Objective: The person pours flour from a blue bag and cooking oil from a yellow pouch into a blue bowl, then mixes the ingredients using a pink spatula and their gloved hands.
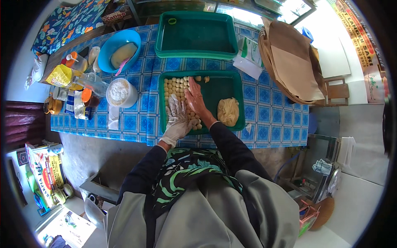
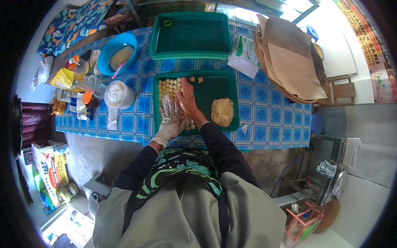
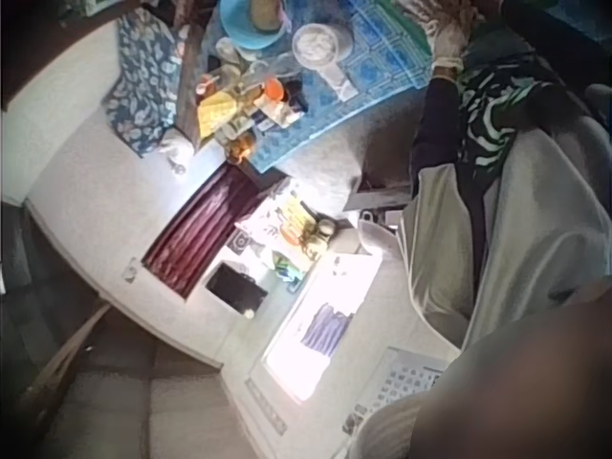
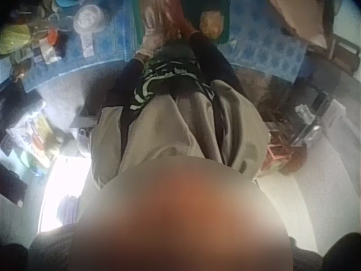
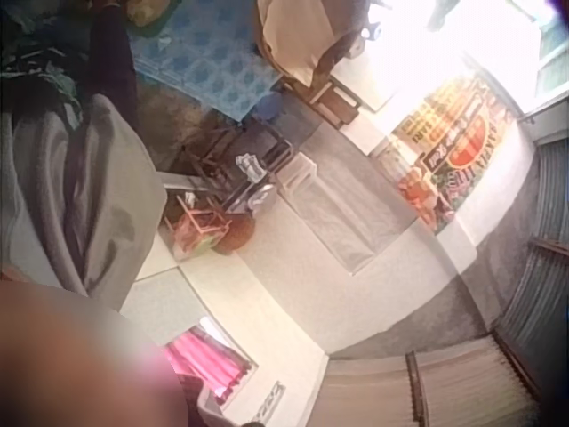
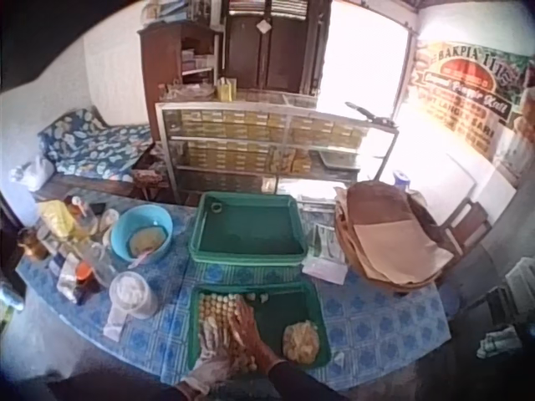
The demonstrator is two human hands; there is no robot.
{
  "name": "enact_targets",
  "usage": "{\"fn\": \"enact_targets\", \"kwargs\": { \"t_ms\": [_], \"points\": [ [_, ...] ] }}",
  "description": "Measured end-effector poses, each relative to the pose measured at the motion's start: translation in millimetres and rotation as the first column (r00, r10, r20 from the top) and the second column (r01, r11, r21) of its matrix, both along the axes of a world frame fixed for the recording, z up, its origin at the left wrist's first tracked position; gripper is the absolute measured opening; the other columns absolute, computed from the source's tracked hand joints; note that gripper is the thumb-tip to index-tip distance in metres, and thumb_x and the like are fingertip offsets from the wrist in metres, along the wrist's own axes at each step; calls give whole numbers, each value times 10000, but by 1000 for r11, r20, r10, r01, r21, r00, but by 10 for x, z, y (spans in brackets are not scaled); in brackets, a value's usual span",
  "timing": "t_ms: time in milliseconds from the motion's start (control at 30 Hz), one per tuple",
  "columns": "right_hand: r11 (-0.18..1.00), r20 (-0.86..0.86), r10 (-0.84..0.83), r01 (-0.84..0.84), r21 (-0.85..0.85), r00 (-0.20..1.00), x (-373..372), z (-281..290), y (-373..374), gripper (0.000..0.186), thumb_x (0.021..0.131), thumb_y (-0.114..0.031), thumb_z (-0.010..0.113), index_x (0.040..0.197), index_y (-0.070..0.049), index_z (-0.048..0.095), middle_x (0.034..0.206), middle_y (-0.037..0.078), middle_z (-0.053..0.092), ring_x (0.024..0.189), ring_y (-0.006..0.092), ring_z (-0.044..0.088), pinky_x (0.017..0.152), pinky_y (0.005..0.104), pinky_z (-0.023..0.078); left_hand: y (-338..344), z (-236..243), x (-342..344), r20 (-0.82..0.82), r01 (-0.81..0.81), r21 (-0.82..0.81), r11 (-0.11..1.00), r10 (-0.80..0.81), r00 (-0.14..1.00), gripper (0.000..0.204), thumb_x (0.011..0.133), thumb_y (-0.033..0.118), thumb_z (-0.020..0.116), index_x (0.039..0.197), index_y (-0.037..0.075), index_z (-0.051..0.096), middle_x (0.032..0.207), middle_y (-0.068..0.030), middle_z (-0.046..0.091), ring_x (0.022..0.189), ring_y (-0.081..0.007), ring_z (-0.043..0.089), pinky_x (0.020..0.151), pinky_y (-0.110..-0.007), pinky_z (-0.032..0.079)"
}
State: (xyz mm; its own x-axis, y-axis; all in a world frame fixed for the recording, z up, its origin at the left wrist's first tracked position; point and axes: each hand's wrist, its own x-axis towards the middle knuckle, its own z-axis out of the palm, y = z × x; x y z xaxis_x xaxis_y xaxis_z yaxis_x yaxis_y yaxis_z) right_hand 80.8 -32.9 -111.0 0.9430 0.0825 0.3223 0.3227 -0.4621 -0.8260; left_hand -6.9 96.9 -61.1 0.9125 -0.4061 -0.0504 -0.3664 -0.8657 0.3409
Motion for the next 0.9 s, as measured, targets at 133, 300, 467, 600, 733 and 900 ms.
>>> {"fn": "enact_targets", "kwargs": {
  "t_ms": [133, 300, 467, 600, 733, 900],
  "points": [
    [984, -185, -29, 61, 169, 982, 19, 66, 25, 568, 985, -265, 446, 1449, 22, 287, 1459, 238, 347, 1323, 396, 336, 1093, 470, 261, 53, 26, 13, 14, 17, 47, 999, -18, 1000, 875, 929, 530, 416, 1427, -147, 170, 1489, -390, -38, 1391, -542, -70, 1086, -635, -10],
    [995, -35, -95, 95, 22, 995, 111, -65, -7, 468, 951, -182, 480, 1375, 8, 422, 1369, 229, 458, 1238, 392, 422, 1030, 454, 349, 34, 207, 231, 145, 9, 226, 974, -43, 989, 825, 883, 418, 524, 1438, -108, 217, 1503, -366, 22, 1401, -533, -4, 1088, -643, 68],
    [949, 95, -312, 315, -9, 945, 248, 60, -71, 316, 838, 24, 513, 1134, -24, 614, 1025, 173, 624, 939, 400, 553, 832, 463, 436, 104, 268, 716, 238, -26, 429, 903, -85, 968, 807, 863, 407, 529, 1460, -49, 236, 1532, -279, 111, 1408, -514, 32, 1083, -647, 133],
    [944, 280, -202, 263, -199, 939, 286, 123, -131, 347, 788, 50, 528, 1101, -62, 627, 898, 161, 584, 890, 395, 527, 772, 475, 438, 220, 165, 946, 258, -10, 328, 945, -79, 963, 681, 921, 387, 449, 1464, 11, 283, 1528, -170, 238, 1406, -509, 52, 1082, -669, 105],
    [899, 258, -141, 233, -372, 956, 296, 162, -176, 374, 748, 67, 567, 1068, -115, 629, 849, 140, 524, 839, 363, 496, 670, 467, 411, 286, 169, 970, 176, 40, 271, 962, -90, 980, 597, 947, 344, 416, 1450, 35, 325, 1502, -124, 315, 1411, -486, 68, 1084, -669, 96],
    [904, 280, -96, 201, -376, 955, 394, 190, -133, 392, 662, 97, 593, 1011, -77, 638, 854, 137, 526, 853, 351, 494, 686, 456, 413, 387, 151, 972, 169, -76, -228, 971, 116, 979, 525, 971, 268, 409, 1437, 35, 349, 1502, -119, 326, 1428, -412, 117, 1115, -605, 116]
  ]
}}
